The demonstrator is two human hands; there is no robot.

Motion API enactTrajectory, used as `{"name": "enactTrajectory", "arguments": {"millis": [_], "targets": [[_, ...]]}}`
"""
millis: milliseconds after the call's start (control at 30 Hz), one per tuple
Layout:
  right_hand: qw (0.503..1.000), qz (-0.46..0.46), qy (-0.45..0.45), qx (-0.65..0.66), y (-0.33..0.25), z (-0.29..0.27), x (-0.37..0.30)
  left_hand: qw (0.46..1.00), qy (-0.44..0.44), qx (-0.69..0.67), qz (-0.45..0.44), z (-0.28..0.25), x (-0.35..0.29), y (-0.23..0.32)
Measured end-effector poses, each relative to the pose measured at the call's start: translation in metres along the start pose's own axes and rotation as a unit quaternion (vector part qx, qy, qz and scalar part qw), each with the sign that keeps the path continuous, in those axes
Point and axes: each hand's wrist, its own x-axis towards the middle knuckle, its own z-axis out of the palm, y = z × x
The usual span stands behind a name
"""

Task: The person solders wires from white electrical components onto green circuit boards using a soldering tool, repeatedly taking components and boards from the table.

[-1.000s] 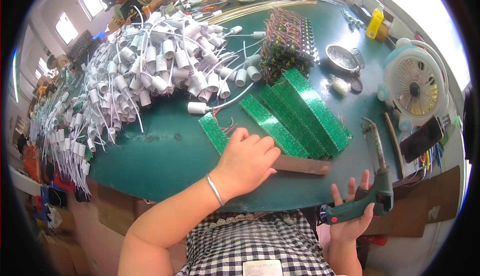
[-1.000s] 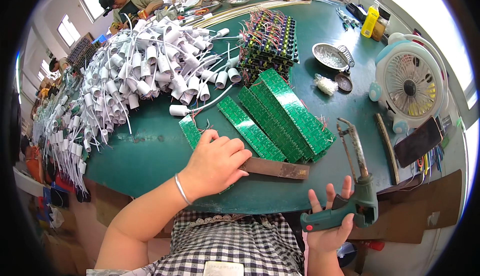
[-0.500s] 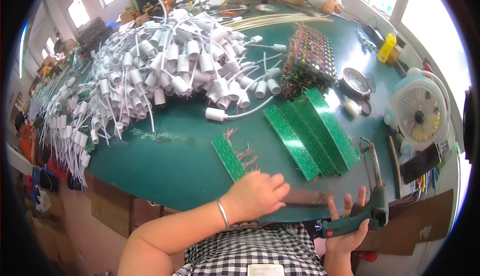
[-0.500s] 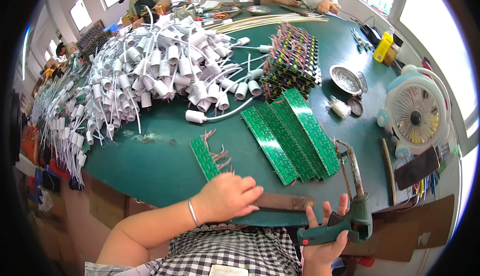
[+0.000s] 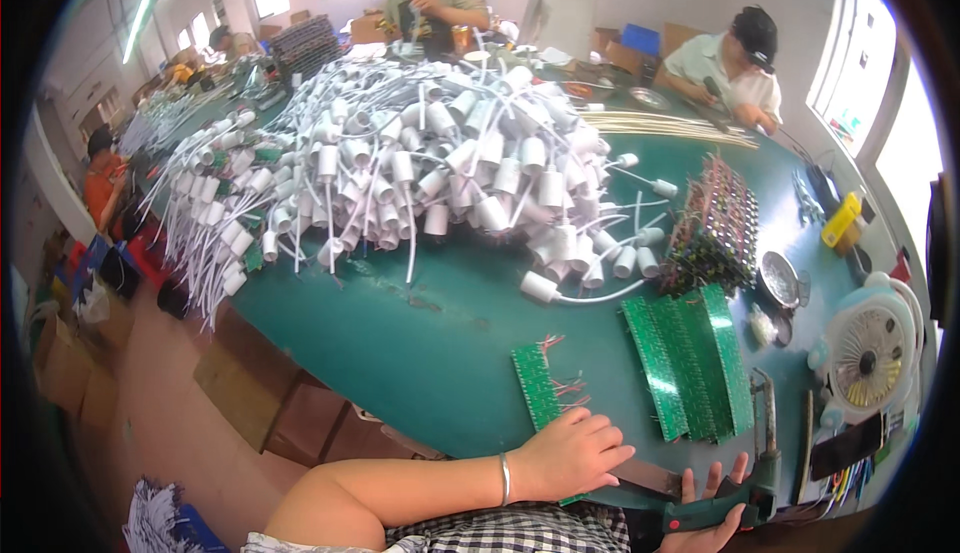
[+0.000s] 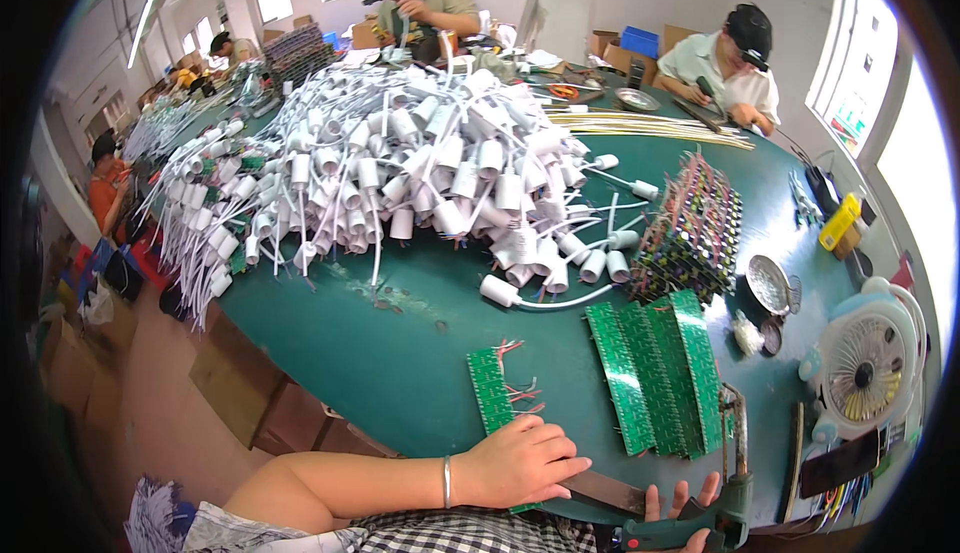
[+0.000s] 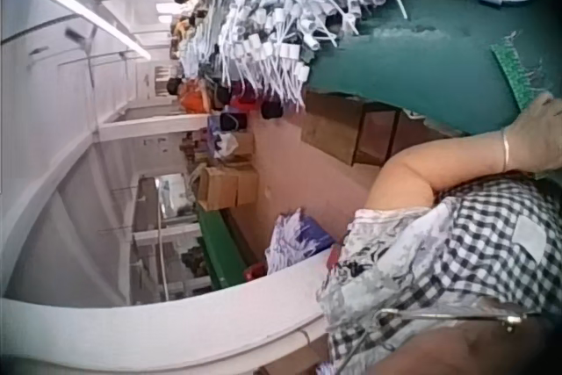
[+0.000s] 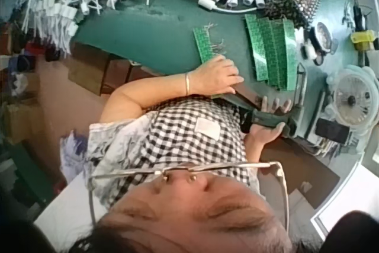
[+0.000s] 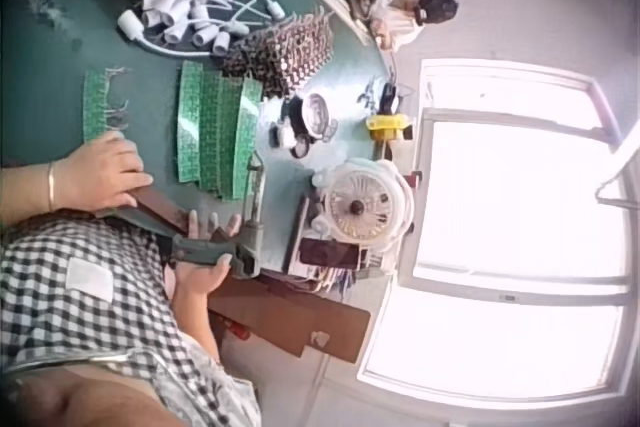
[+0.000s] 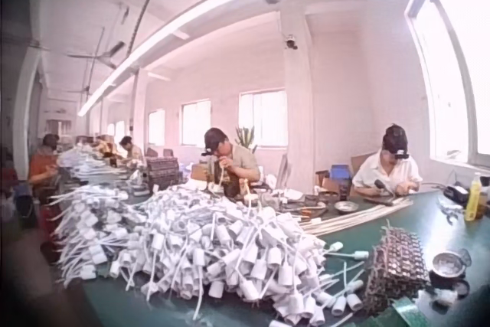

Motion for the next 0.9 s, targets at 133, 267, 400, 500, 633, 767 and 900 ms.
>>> {"name": "enactTrajectory", "arguments": {"millis": [133, 267, 400, 500, 633, 767, 900], "targets": [[0.999, -0.015, 0.034, 0.012, -0.003, -0.005, 0.001, 0.99, 0.122, 0.056, -0.046, -0.059, -0.009, -0.038], [0.999, -0.003, 0.036, 0.007, -0.005, 0.003, 0.004, 0.863, 0.361, 0.223, -0.275, -0.137, -0.079, -0.123], [1.0, 0.006, 0.013, 0.017, -0.002, 0.009, 0.008, 0.728, 0.539, 0.161, -0.392, -0.198, -0.154, -0.202], [0.999, 0.008, 0.046, -0.026, -0.001, 0.013, 0.006, 0.733, 0.537, 0.088, -0.408, -0.252, -0.182, -0.244], [0.999, 0.018, 0.025, -0.014, 0.005, -0.013, 0.006, 0.715, 0.564, -0.114, -0.397, -0.297, -0.162, -0.29], [0.997, 0.015, 0.055, 0.058, 0.016, -0.032, 0.005, 0.772, 0.485, 0.011, -0.41, -0.318, -0.157, -0.348], [0.999, 0.015, 0.048, 0.015, 0.015, -0.01, 0.001, 0.829, 0.37, 0.138, -0.396, -0.345, -0.16, -0.397]]}}
